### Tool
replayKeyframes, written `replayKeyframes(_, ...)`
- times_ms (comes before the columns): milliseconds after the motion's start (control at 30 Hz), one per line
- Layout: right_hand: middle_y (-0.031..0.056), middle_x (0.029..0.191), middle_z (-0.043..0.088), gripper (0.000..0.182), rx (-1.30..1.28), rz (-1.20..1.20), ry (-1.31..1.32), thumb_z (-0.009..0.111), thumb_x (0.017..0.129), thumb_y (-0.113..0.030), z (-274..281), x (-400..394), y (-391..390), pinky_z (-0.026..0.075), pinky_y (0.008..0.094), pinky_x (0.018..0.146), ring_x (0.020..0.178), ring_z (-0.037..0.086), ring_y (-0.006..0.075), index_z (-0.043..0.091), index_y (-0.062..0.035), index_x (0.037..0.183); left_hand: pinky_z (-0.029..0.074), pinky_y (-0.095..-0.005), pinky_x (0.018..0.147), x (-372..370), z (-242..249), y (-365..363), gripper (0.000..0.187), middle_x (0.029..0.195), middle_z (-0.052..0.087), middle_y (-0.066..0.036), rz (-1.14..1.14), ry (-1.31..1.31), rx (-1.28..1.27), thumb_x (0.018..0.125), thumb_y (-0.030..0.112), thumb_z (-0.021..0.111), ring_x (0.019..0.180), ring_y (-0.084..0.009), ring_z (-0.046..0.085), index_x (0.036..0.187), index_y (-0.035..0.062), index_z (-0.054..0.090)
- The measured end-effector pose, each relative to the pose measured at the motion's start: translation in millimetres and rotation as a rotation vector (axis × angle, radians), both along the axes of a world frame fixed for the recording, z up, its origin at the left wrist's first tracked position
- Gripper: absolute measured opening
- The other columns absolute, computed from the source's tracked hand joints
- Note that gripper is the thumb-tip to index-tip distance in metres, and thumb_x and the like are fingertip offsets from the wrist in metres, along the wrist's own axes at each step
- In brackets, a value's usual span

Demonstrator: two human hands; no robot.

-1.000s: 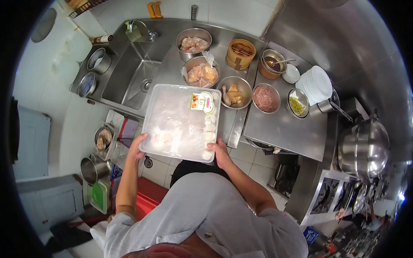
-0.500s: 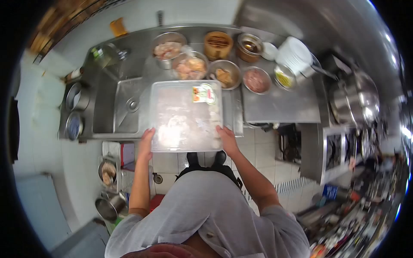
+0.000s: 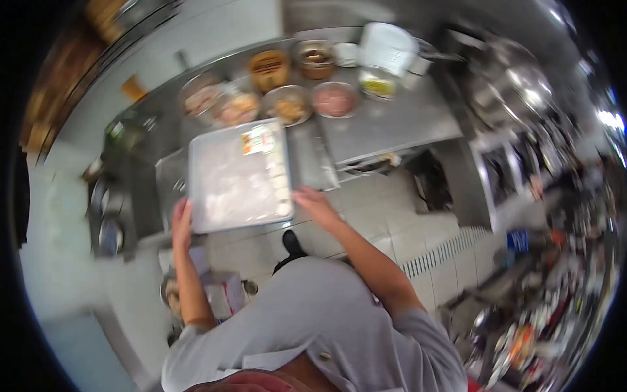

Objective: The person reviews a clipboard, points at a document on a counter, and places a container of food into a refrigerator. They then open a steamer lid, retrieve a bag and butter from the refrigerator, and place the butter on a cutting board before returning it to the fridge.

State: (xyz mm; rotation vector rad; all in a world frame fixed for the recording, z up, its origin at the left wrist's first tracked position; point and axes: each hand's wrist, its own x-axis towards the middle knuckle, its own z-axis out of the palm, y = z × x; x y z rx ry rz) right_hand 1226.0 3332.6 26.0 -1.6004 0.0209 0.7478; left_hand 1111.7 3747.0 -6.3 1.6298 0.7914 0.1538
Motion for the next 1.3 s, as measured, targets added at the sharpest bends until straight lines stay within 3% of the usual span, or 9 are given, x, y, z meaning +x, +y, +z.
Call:
replayKeyframes(67, 0.0123, 0.131, 0.061, 0.065, -0.040, 0.075, -0.005, 0.061, 0.093, -0.043, -9, -9, -50, 0.046, 0.0352, 0.098, 0.122, 0.055, 0.0210, 0.049, -0.0015, 0.141, 0.045, -0.0318, 0.098, -3, 29, -17, 0.052, 0.123, 0.059, -0.012, 0.022, -0.208, 0.295, 0.093, 0.022, 0.068, 0.112, -0.0188, 0.057, 0.136, 0.0001, 0.049)
replayKeyframes(200, 0.0077, 0.103, 0.070, 0.041, -0.092, -0.165, 0.152, 0.058, 0.096, -0.035, -73, -59, -183, 0.050, 0.0306, 0.075, 0.092, 0.064, 0.0168, 0.064, -0.0015, 0.119, 0.045, -0.0228, 0.079, 17, 132, -126, 0.040, 0.094, 0.059, 0.003, -0.137, -0.393, 0.096, 0.093, 0.014, 0.066, 0.087, -0.0057, 0.054, 0.130, 0.0036, 0.057)
replayKeyframes(533, 0.0120, 0.072, 0.061, 0.034, -0.469, -0.215, 0.303, 0.069, 0.086, -0.034, -247, -277, -498, 0.039, 0.0320, 0.042, 0.049, 0.051, 0.0186, 0.063, -0.0012, 0.094, 0.049, -0.0216, 0.067, 52, 166, -194, 0.020, 0.087, 0.066, 0.003, -0.434, -0.168, 0.268, 0.093, 0.012, 0.067, 0.076, -0.0036, 0.057, 0.110, 0.0019, 0.069)
replayKeyframes(733, 0.0126, 0.080, 0.063, 0.037, -0.579, -0.606, 0.623, 0.069, 0.087, -0.035, -216, -260, -476, 0.043, 0.0335, 0.047, 0.056, 0.055, 0.0210, 0.063, -0.0018, 0.102, 0.055, -0.0436, 0.077, 126, 153, 21, 0.036, 0.096, 0.069, -0.019, -0.282, 0.244, 1.404, 0.080, 0.025, 0.074, 0.094, -0.0375, 0.067, 0.106, 0.0018, 0.067)
replayKeyframes(967, 0.0082, 0.080, 0.066, 0.032, -0.610, -0.834, 0.461, 0.066, 0.090, -0.033, -167, -230, -334, 0.047, 0.0321, 0.051, 0.063, 0.060, 0.0188, 0.066, -0.0019, 0.097, 0.055, -0.0491, 0.082, 271, 46, 240, 0.025, 0.097, 0.069, -0.019, -0.238, 0.599, 1.516, 0.096, 0.016, 0.045, 0.097, -0.0391, 0.067, 0.112, 0.0050, 0.060)
replayKeyframes(1067, 0.0118, 0.084, 0.069, 0.032, -0.971, -0.179, 0.420, 0.060, 0.092, -0.036, -180, -263, -276, 0.052, 0.0392, 0.063, 0.076, 0.065, 0.0222, 0.070, -0.0054, 0.097, 0.056, -0.0416, 0.077, 326, -55, 363, 0.031, 0.108, 0.068, -0.011, -0.412, 0.158, 1.911, 0.097, 0.024, 0.049, 0.094, -0.0268, 0.069, 0.123, 0.0106, 0.057)
replayKeyframes(1133, 0.0127, 0.086, 0.068, 0.031, -1.211, 0.252, 0.096, 0.052, 0.094, -0.034, -191, -303, -223, 0.052, 0.0440, 0.078, 0.085, 0.066, 0.0322, 0.072, -0.0111, 0.089, 0.056, -0.0388, 0.078, 369, -100, 421, 0.041, 0.117, 0.064, -0.011, -0.628, 0.386, 2.096, 0.098, 0.028, 0.051, 0.093, -0.0225, 0.067, 0.136, 0.0125, 0.051)
replayKeyframes(1200, 0.0119, 0.088, 0.070, 0.034, -1.181, 0.151, 0.065, 0.051, 0.094, -0.038, -186, -339, -181, 0.054, 0.0425, 0.079, 0.091, 0.067, 0.0299, 0.073, -0.0123, 0.091, 0.057, -0.0443, 0.080, 374, -86, 412, 0.046, 0.141, 0.053, -0.013, -0.754, 0.562, 1.966, 0.098, 0.025, 0.049, 0.106, -0.0284, 0.066, 0.143, 0.0149, 0.046)
replayKeyframes(1300, 0.0117, 0.088, 0.071, 0.043, -1.139, 0.296, -0.011, 0.049, 0.096, -0.046, -177, -382, -145, 0.055, 0.0402, 0.075, 0.085, 0.069, 0.0269, 0.072, -0.0102, 0.094, 0.056, -0.0420, 0.085, 382, -77, 400, 0.032, 0.123, 0.060, -0.013, -0.831, 0.644, 1.825, 0.100, 0.025, 0.047, 0.103, -0.0301, 0.066, 0.125, 0.0103, 0.059)
